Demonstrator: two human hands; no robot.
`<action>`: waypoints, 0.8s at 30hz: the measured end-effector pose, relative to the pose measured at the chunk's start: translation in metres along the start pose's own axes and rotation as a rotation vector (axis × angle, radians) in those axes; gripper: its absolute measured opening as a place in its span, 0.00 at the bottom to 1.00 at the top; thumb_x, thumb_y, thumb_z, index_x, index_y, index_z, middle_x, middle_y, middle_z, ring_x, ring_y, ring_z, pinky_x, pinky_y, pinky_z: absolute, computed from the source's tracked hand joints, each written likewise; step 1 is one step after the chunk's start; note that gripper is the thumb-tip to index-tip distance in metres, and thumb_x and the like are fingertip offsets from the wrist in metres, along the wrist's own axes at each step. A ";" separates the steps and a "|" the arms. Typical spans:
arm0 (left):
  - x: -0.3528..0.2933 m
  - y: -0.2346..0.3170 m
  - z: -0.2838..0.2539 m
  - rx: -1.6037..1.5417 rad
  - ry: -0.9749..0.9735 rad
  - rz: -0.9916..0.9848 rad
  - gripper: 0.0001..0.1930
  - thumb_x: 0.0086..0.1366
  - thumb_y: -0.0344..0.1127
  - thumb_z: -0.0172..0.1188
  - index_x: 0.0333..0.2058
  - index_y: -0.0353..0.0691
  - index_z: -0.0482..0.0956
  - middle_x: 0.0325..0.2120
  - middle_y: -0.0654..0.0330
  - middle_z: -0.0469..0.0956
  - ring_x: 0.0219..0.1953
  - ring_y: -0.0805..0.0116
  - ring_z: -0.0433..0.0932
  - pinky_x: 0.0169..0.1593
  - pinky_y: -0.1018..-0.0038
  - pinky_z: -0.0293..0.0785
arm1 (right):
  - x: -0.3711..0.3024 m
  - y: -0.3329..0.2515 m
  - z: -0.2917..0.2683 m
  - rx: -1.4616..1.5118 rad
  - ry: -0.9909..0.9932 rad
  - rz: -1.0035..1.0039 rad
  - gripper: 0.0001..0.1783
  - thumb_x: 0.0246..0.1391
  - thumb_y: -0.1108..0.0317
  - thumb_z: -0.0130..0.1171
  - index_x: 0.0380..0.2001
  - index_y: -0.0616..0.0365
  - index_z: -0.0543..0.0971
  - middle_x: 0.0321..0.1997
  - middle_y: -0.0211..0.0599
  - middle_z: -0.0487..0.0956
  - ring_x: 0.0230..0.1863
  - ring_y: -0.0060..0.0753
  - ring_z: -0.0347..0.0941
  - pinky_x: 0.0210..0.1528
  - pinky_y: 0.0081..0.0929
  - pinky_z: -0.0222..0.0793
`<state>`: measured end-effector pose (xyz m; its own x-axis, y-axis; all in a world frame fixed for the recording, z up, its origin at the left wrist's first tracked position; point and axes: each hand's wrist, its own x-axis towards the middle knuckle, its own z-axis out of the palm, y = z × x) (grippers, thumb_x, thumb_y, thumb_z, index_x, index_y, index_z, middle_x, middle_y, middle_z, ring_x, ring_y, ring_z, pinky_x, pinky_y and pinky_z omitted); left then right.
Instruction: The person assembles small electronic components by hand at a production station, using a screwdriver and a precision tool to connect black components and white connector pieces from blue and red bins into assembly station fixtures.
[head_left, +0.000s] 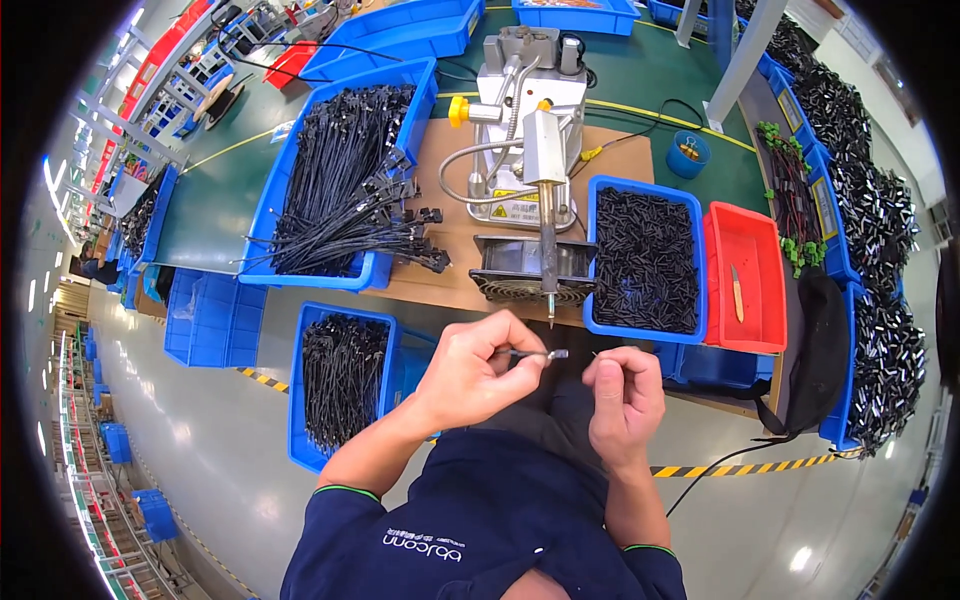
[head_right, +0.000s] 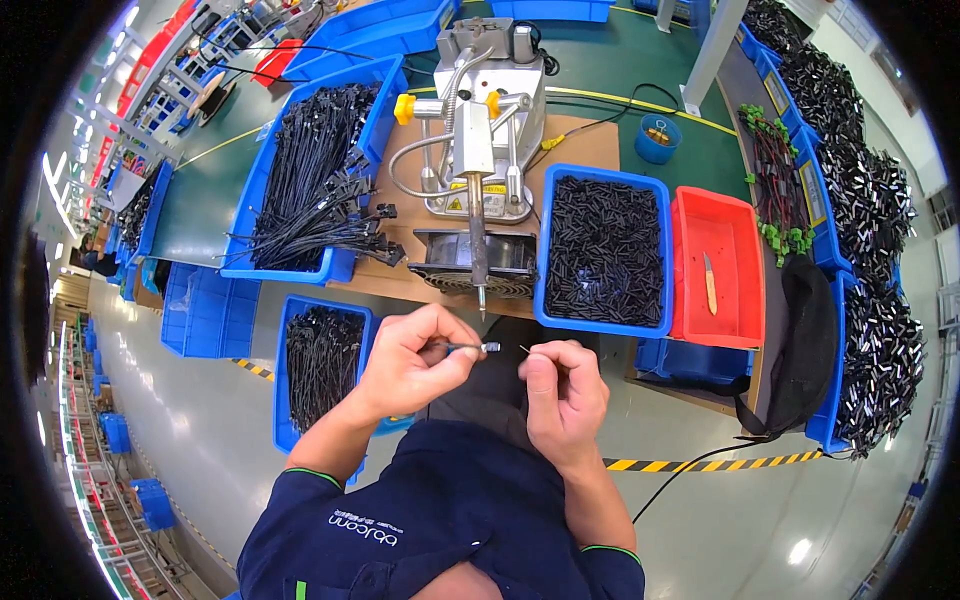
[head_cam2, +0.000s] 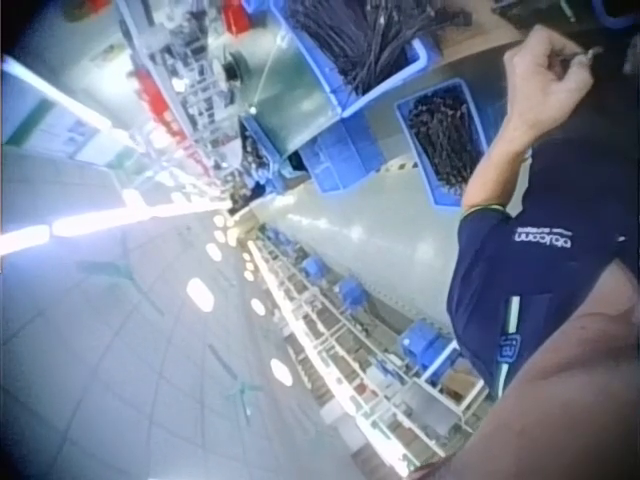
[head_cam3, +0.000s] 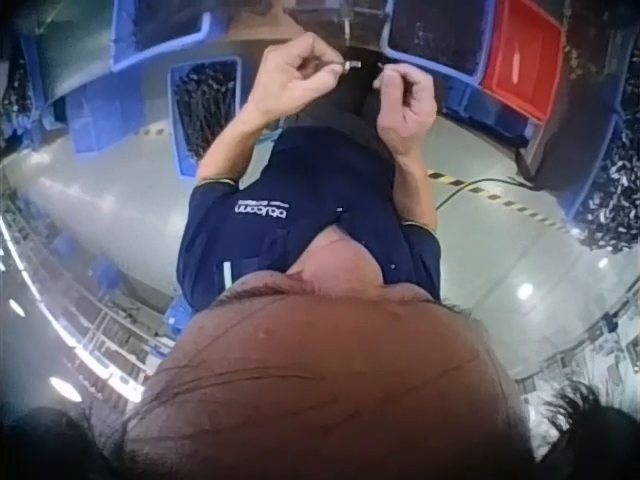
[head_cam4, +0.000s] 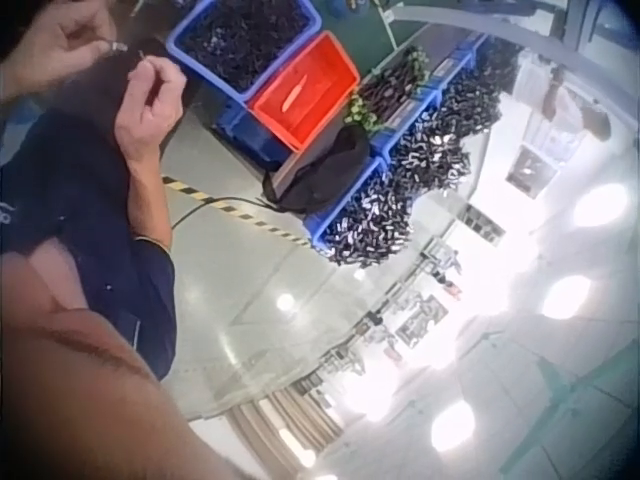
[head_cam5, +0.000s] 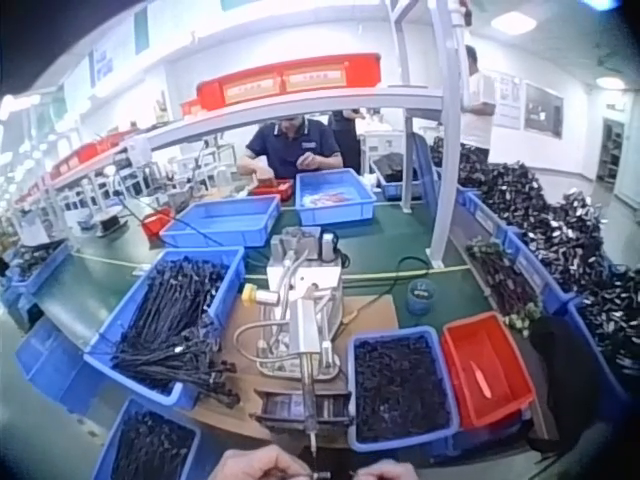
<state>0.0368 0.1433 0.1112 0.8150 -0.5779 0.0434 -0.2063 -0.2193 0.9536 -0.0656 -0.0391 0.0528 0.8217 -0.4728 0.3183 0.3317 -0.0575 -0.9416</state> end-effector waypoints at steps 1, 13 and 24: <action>-0.003 -0.004 0.001 -0.038 -0.030 -0.019 0.03 0.64 0.24 0.68 0.35 0.35 0.83 0.27 0.69 0.83 0.21 0.91 0.61 0.25 0.82 0.56 | -0.004 -0.002 -0.002 0.098 -0.051 0.121 0.14 0.66 0.77 0.67 0.53 0.64 0.79 0.31 0.24 0.78 0.28 0.09 0.68 0.30 0.14 0.64; -0.024 -0.039 0.001 0.439 -0.100 0.175 0.08 0.67 0.37 0.73 0.37 0.39 0.89 0.32 0.54 0.87 0.35 0.51 0.86 0.39 0.62 0.81 | 0.019 -0.006 -0.028 -0.315 -0.222 0.145 0.10 0.57 0.79 0.75 0.41 0.67 0.87 0.33 0.28 0.84 0.31 0.12 0.75 0.31 0.18 0.71; -0.106 -0.157 -0.119 0.716 0.493 -0.287 0.10 0.68 0.40 0.69 0.36 0.38 0.89 0.31 0.48 0.87 0.35 0.45 0.87 0.41 0.56 0.83 | 0.090 0.002 -0.028 -1.168 -0.062 -0.043 0.13 0.61 0.63 0.70 0.42 0.63 0.88 0.40 0.45 0.84 0.41 0.53 0.83 0.44 0.45 0.78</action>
<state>0.0470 0.3324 -0.0082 0.9918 -0.0610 0.1121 -0.1125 -0.8327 0.5421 -0.0037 -0.1067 0.0764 0.8522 -0.4087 0.3267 -0.2410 -0.8608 -0.4482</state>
